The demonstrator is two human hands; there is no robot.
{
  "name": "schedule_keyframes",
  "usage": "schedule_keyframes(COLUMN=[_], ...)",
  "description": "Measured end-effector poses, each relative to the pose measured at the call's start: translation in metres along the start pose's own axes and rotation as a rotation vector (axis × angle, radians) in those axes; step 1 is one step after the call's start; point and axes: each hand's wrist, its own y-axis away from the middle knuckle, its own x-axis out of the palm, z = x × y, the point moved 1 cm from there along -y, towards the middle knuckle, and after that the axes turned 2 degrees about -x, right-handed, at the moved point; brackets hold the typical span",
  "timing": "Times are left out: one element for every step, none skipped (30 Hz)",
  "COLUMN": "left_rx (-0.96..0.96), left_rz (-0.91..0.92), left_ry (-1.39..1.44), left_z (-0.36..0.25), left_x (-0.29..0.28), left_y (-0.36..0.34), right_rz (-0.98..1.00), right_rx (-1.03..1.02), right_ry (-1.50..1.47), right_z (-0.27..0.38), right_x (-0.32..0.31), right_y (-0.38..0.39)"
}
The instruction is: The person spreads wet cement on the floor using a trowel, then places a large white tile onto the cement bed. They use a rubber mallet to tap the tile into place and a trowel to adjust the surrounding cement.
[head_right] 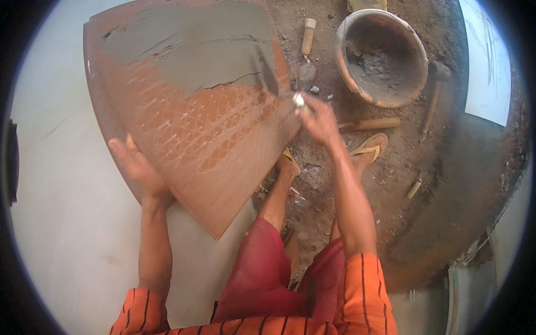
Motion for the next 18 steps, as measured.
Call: schedule_keyframes(left_rx=[0.011,0.005,-0.003,-0.011,-0.015,-0.019,-0.022,-0.034,-0.038,-0.034,-0.009,0.014,0.03,0.032,0.035,0.037,0.016,-0.007], left_rz=[-0.019,-0.003,0.012,0.024,0.009,0.0,-0.022,-0.004,0.019,0.039,0.038,0.04,0.039,0.055,0.069,0.083,0.073,0.061], left_ry=[-0.043,-0.066,-0.089,-0.114,-0.079,-0.042,-0.002,0.02,0.05,0.082,0.068,0.057,0.04,0.042,0.043,0.044,0.068,0.09], left_z=[0.0,0.002,0.003,0.003,0.004,0.01,0.013,0.015,0.015,0.015,0.015,0.018,0.018,0.017,0.016,0.015,0.015,0.014], left_x=[0.003,0.002,-0.002,-0.006,-0.01,-0.011,-0.014,-0.016,-0.014,-0.011,-0.012,-0.011,-0.012,-0.011,-0.011,-0.012,-0.011,-0.012], left_y=[-0.001,-0.003,-0.005,-0.007,-0.007,-0.008,-0.007,-0.004,-0.003,-0.003,-0.002,-0.001,0.002,0.001,0.001,0.002,0.001,0.002], right_rz=[-0.052,-0.074,-0.028,-0.07,-0.109,-0.102,-0.085,-0.072,-0.074,-0.078,-0.039,-0.001,0.049,0.088,0.129,0.192,0.251,0.312], right_rx=[-0.042,-0.057,0.049,0.009,-0.04,-0.071,-0.11,-0.142,-0.226,-0.317,-0.361,-0.401,-0.43,-0.445,-0.461,-0.478,-0.487,-0.497], right_ry=[0.084,0.149,0.151,0.201,0.255,0.213,0.173,0.138,0.21,0.283,0.239,0.198,0.188,0.185,0.179,0.072,-0.039,-0.153], right_z=[-0.016,-0.021,-0.018,-0.014,0.0,0.013,0.042,0.065,0.081,0.098,0.126,0.153,0.171,0.183,0.19,0.186,0.171,0.156], right_x=[-0.002,-0.004,-0.007,-0.004,-0.003,0.001,0.007,0.013,0.016,0.017,0.016,0.011,0.007,0.001,-0.002,-0.005,-0.008,-0.011], right_y=[-0.027,-0.051,-0.069,-0.081,-0.087,-0.085,-0.076,-0.061,-0.046,-0.03,-0.011,0.008,0.024,0.038,0.044,0.045,0.045,0.044])
